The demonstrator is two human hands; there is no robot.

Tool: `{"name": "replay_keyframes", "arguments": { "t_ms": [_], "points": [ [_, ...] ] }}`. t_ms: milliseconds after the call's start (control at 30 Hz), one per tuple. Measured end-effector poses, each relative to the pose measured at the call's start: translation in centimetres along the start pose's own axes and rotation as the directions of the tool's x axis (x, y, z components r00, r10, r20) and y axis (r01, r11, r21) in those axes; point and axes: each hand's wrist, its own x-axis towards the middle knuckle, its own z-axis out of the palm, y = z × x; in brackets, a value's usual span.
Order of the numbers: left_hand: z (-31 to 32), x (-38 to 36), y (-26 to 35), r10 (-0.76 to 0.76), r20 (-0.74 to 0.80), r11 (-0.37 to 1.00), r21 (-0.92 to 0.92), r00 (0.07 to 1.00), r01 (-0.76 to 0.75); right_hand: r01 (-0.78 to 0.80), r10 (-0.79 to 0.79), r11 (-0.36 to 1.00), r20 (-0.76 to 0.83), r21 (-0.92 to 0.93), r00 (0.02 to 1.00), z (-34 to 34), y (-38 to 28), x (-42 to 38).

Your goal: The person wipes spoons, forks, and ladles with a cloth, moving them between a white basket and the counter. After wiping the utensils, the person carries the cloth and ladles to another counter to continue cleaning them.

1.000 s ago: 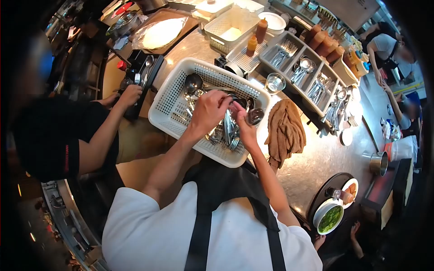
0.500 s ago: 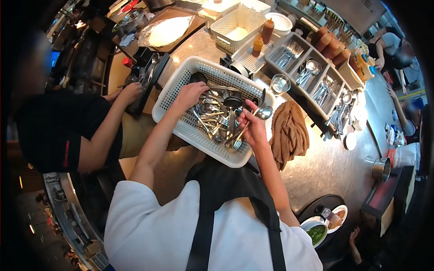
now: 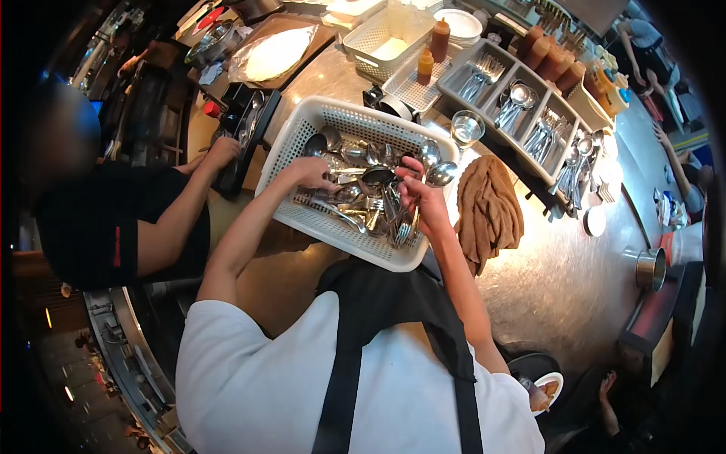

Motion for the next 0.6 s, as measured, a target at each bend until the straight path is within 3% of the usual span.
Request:
{"name": "replay_keyframes", "arguments": {
  "t_ms": [33,100,133,167,200,233,267,333,367,433,467,533,600],
  "points": [
    [0.6,0.0,-0.9,0.007,-0.001,1.000,0.008,1.000,-0.007,-0.035,0.036,0.999,0.033,-0.032,0.999,0.1,-0.5,-0.3],
    [2.1,-0.4,-2.2,0.175,-0.110,0.979,-0.085,0.978,-0.185,-0.093,0.101,0.994,0.176,-0.052,0.979,-0.3,-0.8,-0.7],
    [0.3,-2.2,-1.0,0.185,-0.075,0.974,-0.121,0.980,-0.194,-0.092,0.098,0.995,0.164,-0.047,0.982,-0.2,-1.1,-1.0],
    [-1.2,-3.5,-0.1,0.196,-0.066,0.971,-0.129,0.978,-0.203,-0.129,0.175,0.970,0.218,-0.208,0.960,0.1,-1.7,-1.5],
    [-1.9,-5.1,0.6,0.107,-0.098,0.989,-0.097,0.989,-0.116,-0.163,0.269,0.916,0.260,-0.367,0.927,0.2,-1.6,-1.9],
    [-2.7,-6.7,1.3,0.012,-0.130,0.997,-0.069,0.991,-0.021,-0.185,0.290,0.911,0.251,-0.370,0.924,0.3,-0.8,-2.1],
    [-4.0,-8.3,2.5,0.007,-0.124,0.996,-0.087,0.992,-0.018,-0.046,0.188,0.896,0.284,-0.442,0.940,0.5,0.2,-2.1],
    [-6.6,-10.4,5.6,-0.055,-0.141,0.959,0.267,0.989,0.091,0.150,0.064,0.837,0.367,-0.526,0.928,0.2,1.3,-1.7],
    [-7.2,-10.9,6.5,-0.066,-0.142,0.963,0.250,0.988,0.100,0.141,0.082,0.834,0.372,-0.533,0.925,0.7,1.4,-1.9],
    [-8.7,-11.3,8.1,-0.007,-0.009,0.967,0.254,1.000,0.009,0.301,-0.059,0.787,0.419,-0.539,0.906,2.1,0.8,-1.9],
    [-9.3,-11.7,9.1,-0.039,-0.018,0.969,0.245,0.999,0.042,0.431,-0.075,0.652,0.513,-0.623,0.855,2.1,0.3,-1.9],
    [-10.2,-12.8,10.8,0.026,-0.081,0.955,0.296,0.996,0.000,0.455,-0.124,0.643,0.503,-0.616,0.856,2.6,1.4,-2.0],
    [-10.7,-13.0,12.5,0.150,-0.104,0.927,0.360,0.983,-0.103,0.599,-0.168,0.422,0.591,-0.681,0.789,3.0,1.5,-2.0]
  ]
}}
